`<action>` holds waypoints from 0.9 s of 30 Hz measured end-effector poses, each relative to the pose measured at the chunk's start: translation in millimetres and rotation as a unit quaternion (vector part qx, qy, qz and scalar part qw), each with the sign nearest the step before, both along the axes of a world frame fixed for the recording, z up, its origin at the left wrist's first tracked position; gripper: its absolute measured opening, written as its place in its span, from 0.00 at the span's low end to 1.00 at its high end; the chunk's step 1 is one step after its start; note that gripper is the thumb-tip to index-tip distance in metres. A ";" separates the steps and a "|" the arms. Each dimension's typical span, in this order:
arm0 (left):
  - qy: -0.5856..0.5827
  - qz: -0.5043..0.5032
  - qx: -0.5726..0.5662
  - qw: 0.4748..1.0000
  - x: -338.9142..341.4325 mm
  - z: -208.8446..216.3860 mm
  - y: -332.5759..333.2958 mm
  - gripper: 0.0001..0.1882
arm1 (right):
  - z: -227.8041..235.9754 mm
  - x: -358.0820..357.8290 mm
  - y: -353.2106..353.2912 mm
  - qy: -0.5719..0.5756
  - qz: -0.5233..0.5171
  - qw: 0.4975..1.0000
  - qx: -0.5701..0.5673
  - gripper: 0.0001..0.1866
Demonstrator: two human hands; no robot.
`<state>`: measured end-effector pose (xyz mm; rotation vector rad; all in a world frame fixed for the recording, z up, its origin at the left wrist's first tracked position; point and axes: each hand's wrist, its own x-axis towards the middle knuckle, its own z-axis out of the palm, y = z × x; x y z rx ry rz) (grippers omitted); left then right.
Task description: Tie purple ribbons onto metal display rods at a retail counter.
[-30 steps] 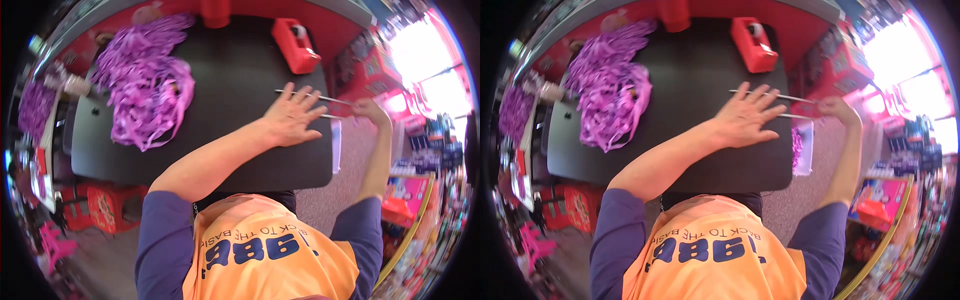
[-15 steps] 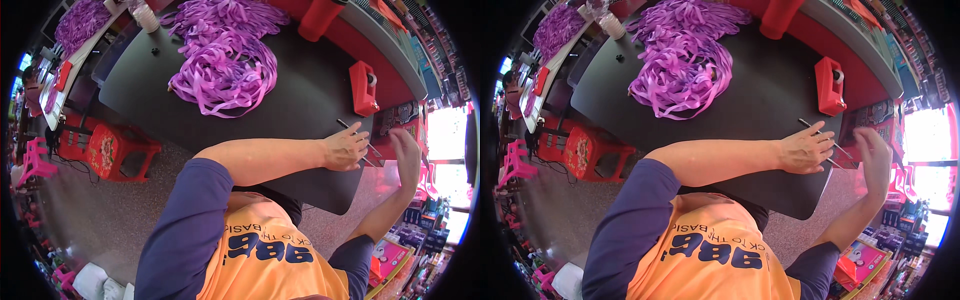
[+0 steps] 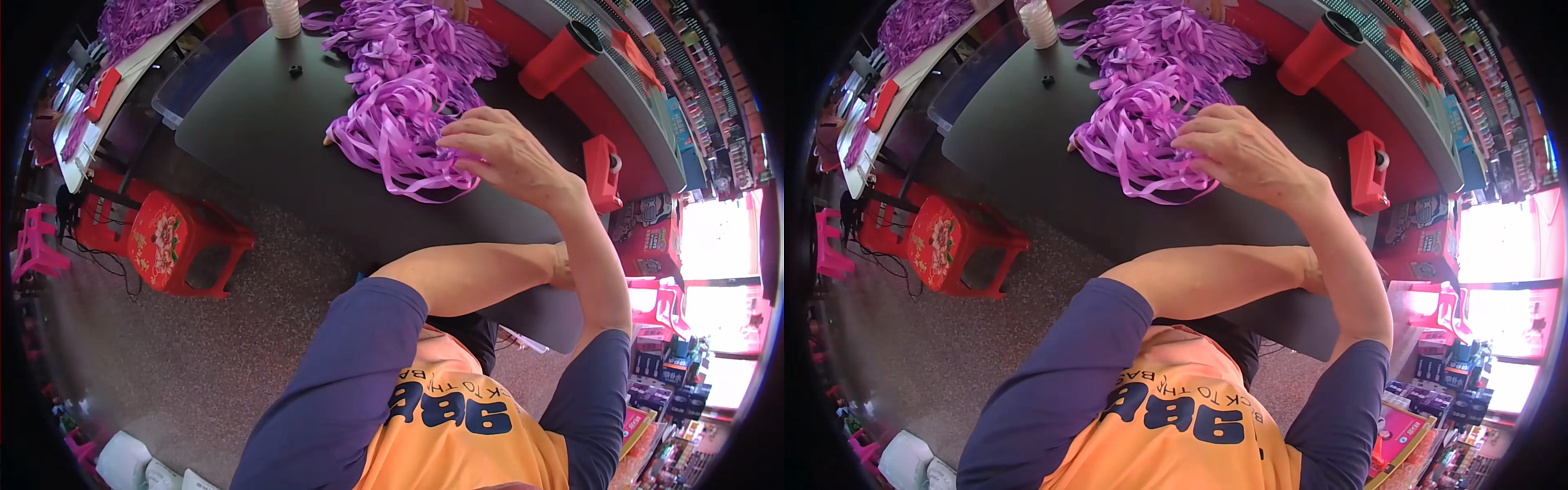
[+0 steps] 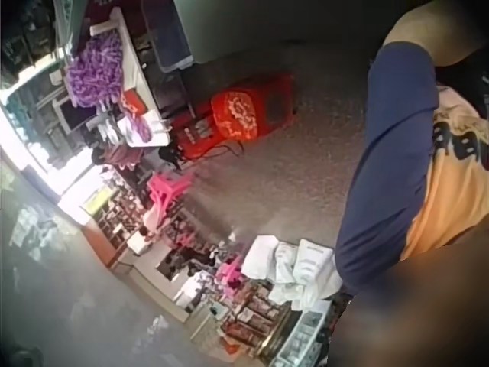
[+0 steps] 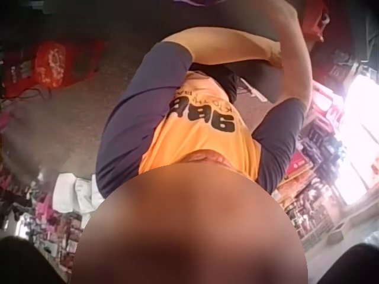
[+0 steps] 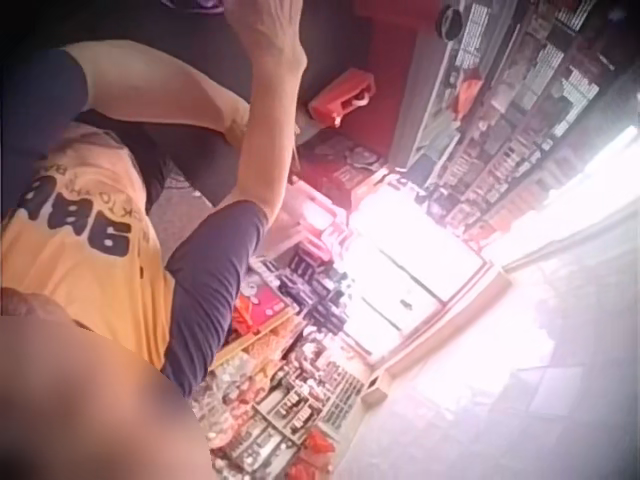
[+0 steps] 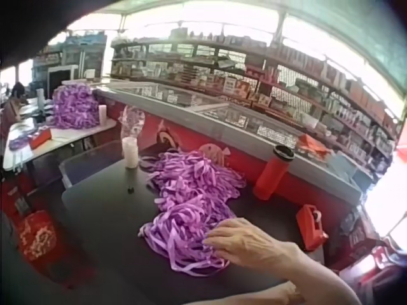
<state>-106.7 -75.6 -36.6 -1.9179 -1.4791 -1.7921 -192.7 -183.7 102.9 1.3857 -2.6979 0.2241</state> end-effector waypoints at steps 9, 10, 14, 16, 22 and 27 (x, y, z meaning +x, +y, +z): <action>-0.063 -0.041 -0.104 0.992 -3.4 32.8 -26.3 0.13 | -13.7 -28.5 37.0 -0.162 -0.208 0.930 -0.257 0.10; -0.050 -0.033 -0.124 0.990 -4.6 36.8 -29.0 0.13 | -12.7 -35.7 44.0 -0.236 -0.258 0.891 -0.289 0.09; -0.049 -0.044 -0.115 0.991 -5.5 43.6 -33.8 0.13 | -15.3 -42.0 62.1 -0.264 -0.284 0.809 -0.442 0.10; -0.052 -0.046 -0.103 0.992 -4.9 44.0 -33.9 0.13 | -9.3 -43.7 63.8 -0.255 -0.309 0.774 -0.490 0.10; -0.025 -0.034 -0.118 0.992 -7.5 47.3 -33.5 0.19 | 22.1 -33.4 51.8 -0.302 -0.219 0.750 -0.546 0.16; 0.076 0.037 -0.136 0.987 -6.8 47.3 -31.9 0.20 | 12.0 -46.0 63.1 -0.298 -0.237 0.824 -0.419 0.18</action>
